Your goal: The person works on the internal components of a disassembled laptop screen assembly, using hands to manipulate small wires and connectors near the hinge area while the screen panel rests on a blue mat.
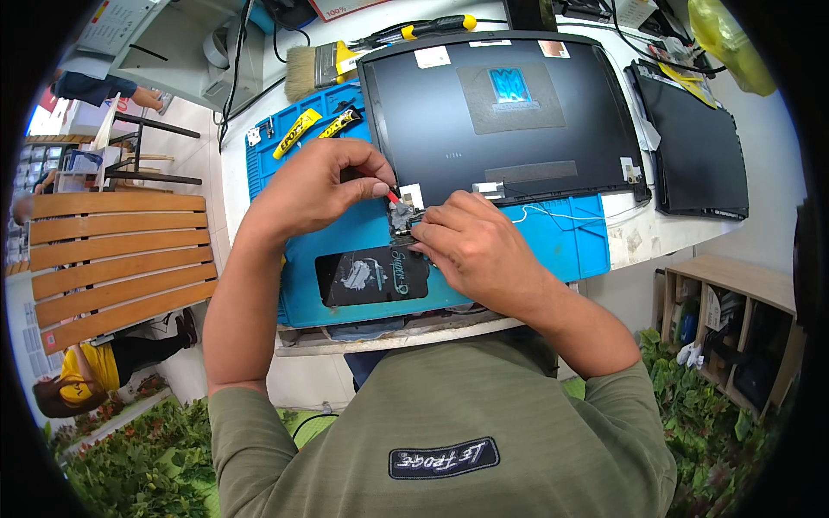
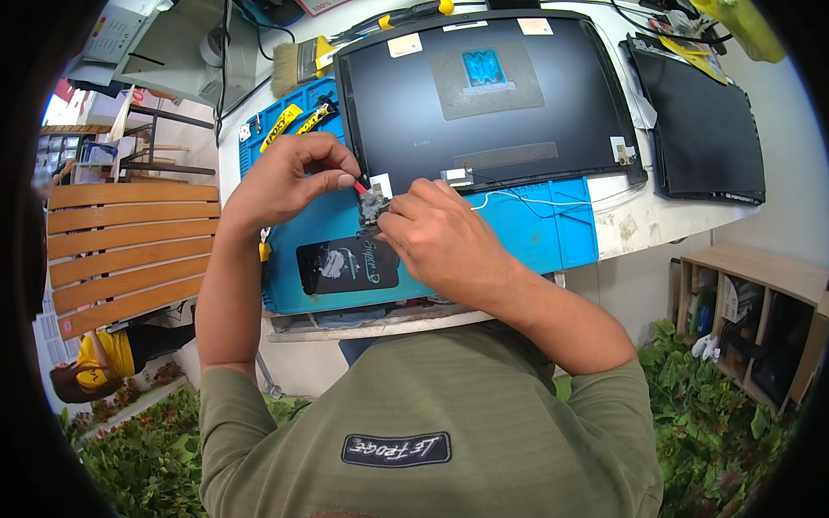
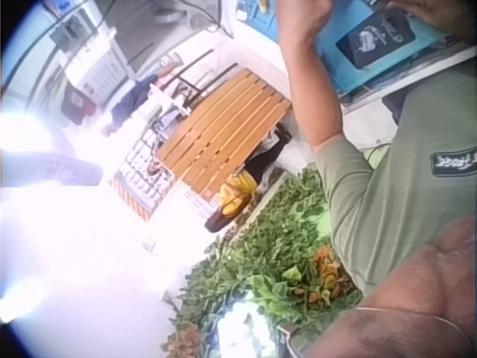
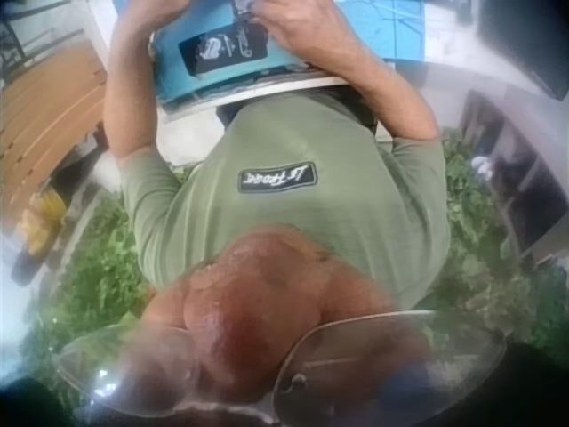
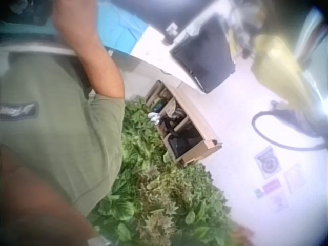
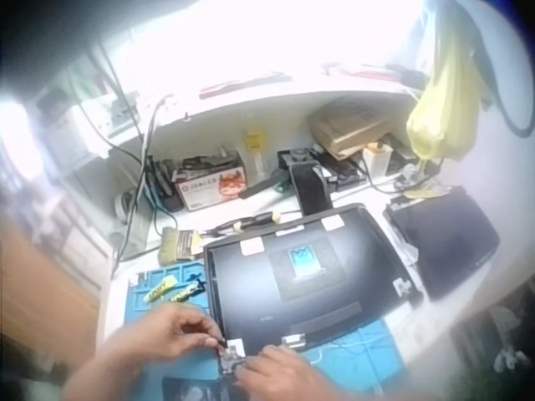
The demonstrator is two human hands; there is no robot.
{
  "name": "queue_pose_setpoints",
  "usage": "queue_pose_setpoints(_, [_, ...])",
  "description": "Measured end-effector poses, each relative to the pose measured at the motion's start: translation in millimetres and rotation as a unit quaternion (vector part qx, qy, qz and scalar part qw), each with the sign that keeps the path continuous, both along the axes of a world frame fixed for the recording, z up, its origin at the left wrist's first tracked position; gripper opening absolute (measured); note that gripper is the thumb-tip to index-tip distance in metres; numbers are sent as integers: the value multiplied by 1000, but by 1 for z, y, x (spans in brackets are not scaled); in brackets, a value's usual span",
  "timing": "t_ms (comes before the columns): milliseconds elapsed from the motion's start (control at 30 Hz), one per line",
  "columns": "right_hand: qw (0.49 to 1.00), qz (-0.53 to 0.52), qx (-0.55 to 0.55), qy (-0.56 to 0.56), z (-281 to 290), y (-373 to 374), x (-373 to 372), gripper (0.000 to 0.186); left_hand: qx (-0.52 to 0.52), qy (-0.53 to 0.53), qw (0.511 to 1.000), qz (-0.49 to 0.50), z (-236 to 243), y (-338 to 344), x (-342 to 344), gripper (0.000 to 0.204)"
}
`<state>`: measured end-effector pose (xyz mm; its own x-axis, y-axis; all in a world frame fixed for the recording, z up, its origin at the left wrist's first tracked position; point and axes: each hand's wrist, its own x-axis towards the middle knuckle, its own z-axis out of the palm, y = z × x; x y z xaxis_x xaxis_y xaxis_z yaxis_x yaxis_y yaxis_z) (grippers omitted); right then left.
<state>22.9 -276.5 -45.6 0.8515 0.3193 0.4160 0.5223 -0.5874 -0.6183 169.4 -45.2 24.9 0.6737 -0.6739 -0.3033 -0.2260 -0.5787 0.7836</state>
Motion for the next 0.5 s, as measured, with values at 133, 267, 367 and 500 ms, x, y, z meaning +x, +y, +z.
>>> queue_pose_setpoints(133, [1000,0,-6,-4,-1,0,0,14,14,-12,1000,-5,-2,-2,-2,9])
queue_pose_setpoints(267, [1000,1,-2,-6,0,0,0,14,5,-10,1000,1,-1,-2,-3,9])
queue_pose_setpoints(367, [1000,1,-6,-7,0,-1,0,14,12,-14,1000,-7,1,-5,-4,10])
queue_pose_setpoints(500, [1000,1,-4,-5,1,0,-1,14,-5,-6,1000,-15,-1,-3,-1,10])
